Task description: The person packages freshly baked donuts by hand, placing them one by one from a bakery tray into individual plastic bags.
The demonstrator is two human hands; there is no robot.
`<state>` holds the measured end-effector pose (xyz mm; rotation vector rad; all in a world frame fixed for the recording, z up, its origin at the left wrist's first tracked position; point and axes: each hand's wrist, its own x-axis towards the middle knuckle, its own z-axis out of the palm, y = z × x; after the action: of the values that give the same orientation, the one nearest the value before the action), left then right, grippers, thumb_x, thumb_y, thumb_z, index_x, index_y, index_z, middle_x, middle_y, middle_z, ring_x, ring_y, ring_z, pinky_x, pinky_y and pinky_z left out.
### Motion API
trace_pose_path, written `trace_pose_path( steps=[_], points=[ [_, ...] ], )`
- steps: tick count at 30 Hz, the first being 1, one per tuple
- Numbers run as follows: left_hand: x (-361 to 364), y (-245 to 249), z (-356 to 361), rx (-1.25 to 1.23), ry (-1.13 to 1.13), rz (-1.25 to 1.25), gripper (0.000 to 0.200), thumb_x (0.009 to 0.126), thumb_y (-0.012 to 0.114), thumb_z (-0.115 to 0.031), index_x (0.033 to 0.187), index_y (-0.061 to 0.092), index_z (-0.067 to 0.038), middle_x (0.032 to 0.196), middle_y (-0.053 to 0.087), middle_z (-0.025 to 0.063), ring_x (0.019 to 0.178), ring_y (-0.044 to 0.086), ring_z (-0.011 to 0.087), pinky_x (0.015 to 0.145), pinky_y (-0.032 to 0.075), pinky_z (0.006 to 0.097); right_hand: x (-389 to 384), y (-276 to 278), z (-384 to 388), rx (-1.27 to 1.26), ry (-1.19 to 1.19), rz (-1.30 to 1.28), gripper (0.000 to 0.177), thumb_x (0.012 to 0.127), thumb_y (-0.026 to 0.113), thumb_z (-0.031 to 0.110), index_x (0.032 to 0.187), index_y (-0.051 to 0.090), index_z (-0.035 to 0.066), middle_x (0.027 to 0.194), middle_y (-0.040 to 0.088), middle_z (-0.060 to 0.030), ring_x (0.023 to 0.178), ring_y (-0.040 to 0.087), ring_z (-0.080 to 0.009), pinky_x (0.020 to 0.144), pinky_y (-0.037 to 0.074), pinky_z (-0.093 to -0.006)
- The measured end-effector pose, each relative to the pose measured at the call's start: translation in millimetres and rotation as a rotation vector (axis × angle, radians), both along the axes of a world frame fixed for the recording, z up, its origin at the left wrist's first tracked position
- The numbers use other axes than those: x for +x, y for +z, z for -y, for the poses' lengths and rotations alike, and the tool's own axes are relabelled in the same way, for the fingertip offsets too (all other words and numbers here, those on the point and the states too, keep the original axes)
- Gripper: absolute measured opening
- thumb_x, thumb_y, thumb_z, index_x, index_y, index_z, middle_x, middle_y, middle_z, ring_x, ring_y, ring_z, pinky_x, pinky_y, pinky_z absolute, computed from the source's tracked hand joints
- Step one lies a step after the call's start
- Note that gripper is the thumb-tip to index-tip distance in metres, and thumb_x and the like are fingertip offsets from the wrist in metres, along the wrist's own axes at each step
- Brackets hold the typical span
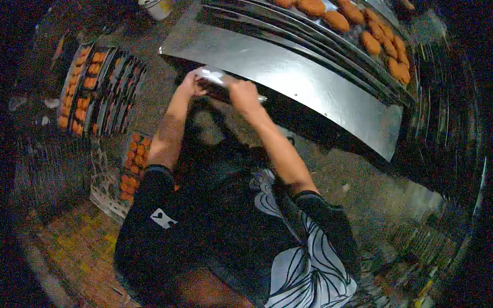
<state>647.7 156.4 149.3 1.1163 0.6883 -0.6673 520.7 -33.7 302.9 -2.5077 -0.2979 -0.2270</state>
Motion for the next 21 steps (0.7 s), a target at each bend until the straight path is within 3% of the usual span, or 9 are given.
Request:
trace_pose_path(
  steps=[2, 4, 5, 7, 11, 13, 16, 19, 21],
  points=[
    [-2.3, 31.8, 28.4, -0.004, 0.064, -0.122, 0.035, 0.079, 0.049, -0.033, 0.101, 0.052, -0.006, 0.096, 0.053, 0.0115, 0.084, 0.054, 0.0258, 0.072, 0.044, 0.0428, -5.0, 18.7, 28.1, 0.049, -0.073, -0.007, 0.033, 0.067, 0.053, -0.001, 0.097, 0.059, 0.01, 0.077, 0.06, -0.0183, 0.064, 0.06, -0.0283, 0.062, 0.047, -0.0363],
    [1.9, 15.6, 45.0, 0.527, -0.881, 0.456, 0.038, 0.078, 0.05, -0.035, 0.101, 0.051, -0.005, 0.094, 0.052, 0.0099, 0.077, 0.054, 0.0256, 0.062, 0.045, 0.0417, -10.5, 40.7, 39.3, 0.36, 0.051, -0.043, 0.031, 0.067, 0.052, -0.001, 0.096, 0.059, 0.009, 0.073, 0.06, -0.0166, 0.062, 0.059, -0.0266, 0.061, 0.047, -0.0326],
    [4.4, 23.8, 62.4, 0.533, -0.903, 0.466, 0.038, 0.078, 0.05, -0.035, 0.101, 0.051, -0.005, 0.094, 0.052, 0.0099, 0.077, 0.054, 0.0256, 0.062, 0.045, 0.0417, -19.2, 61.1, 36.2, 0.539, 0.165, 0.015, 0.029, 0.067, 0.05, -0.001, 0.094, 0.059, 0.008, 0.069, 0.059, -0.0154, 0.061, 0.059, -0.0253, 0.06, 0.046, -0.0299],
    [4.7, 43.5, 95.6, 0.332, -0.537, 0.192, 0.03, 0.076, 0.051, -0.033, 0.091, 0.05, -0.006, 0.082, 0.048, 0.0068, 0.067, 0.047, 0.0221, 0.057, 0.04, 0.0382, -12.9, 50.7, 47.0, 0.48, 0.595, 0.013, 0.028, 0.066, 0.052, 0.0, 0.092, 0.059, 0.006, 0.068, 0.059, -0.0155, 0.062, 0.058, -0.0277, 0.061, 0.047, -0.0323],
    [-16.1, 78.1, 137.2, -0.07, 0.275, -0.364, 0.021, 0.072, 0.052, -0.028, 0.069, 0.048, -0.008, 0.057, 0.039, 0.0007, 0.047, 0.034, 0.0153, 0.048, 0.03, 0.031, -5.2, 16.9, 127.9, -0.02, 0.006, -0.106, 0.04, 0.064, 0.056, 0.002, 0.103, 0.058, 0.014, 0.082, 0.061, -0.0147, 0.073, 0.06, -0.0299, 0.064, 0.048, -0.0367],
    [-13.4, 91.0, 160.0, -0.188, 0.276, -0.493, 0.029, 0.074, 0.049, -0.032, 0.058, 0.035, -0.012, 0.051, 0.031, -0.0016, 0.042, 0.026, 0.0126, 0.048, 0.025, 0.0272, -18.2, 1.7, 199.2, 0.088, -0.243, 0.076, 0.036, 0.067, 0.055, 0.002, 0.101, 0.057, 0.011, 0.082, 0.061, -0.0144, 0.075, 0.06, -0.03, 0.065, 0.048, -0.0355],
    [-31.4, 125.3, 231.3, -0.257, 0.146, -0.166, 0.027, 0.074, 0.046, -0.03, 0.057, 0.035, -0.013, 0.049, 0.036, 0.0004, 0.043, 0.033, 0.0133, 0.044, 0.028, 0.0279, -47.8, -26.5, 308.1, 0.341, -0.608, -0.031, 0.036, 0.067, 0.05, -0.002, 0.102, 0.053, 0.005, 0.081, 0.059, -0.0204, 0.075, 0.059, -0.0339, 0.067, 0.046, -0.0373],
    [-81.6, 161.2, 330.6, 0.498, -0.495, 1.023, 0.02, 0.078, 0.054, -0.024, 0.071, 0.052, -0.006, 0.063, 0.05, 0.0043, 0.055, 0.048, 0.0197, 0.051, 0.04, 0.0303, -67.3, -65.7, 377.5, 0.449, -0.798, -0.139, 0.048, 0.063, 0.056, 0.002, 0.11, 0.046, 0.002, 0.084, 0.059, -0.023, 0.08, 0.059, -0.0334, 0.068, 0.046, -0.0364],
    [-102.7, 142.6, 375.9, 0.411, -0.989, 1.282, 0.022, 0.072, 0.063, -0.023, 0.08, 0.056, -0.004, 0.074, 0.053, 0.008, 0.069, 0.052, 0.0262, 0.063, 0.043, 0.0338, -70.8, -58.8, 383.9, 0.497, -0.896, -0.264, 0.058, 0.064, 0.06, 0.006, 0.116, 0.036, -0.005, 0.085, 0.057, -0.0272, 0.082, 0.058, -0.036, 0.068, 0.047, -0.0377]
  ],
)
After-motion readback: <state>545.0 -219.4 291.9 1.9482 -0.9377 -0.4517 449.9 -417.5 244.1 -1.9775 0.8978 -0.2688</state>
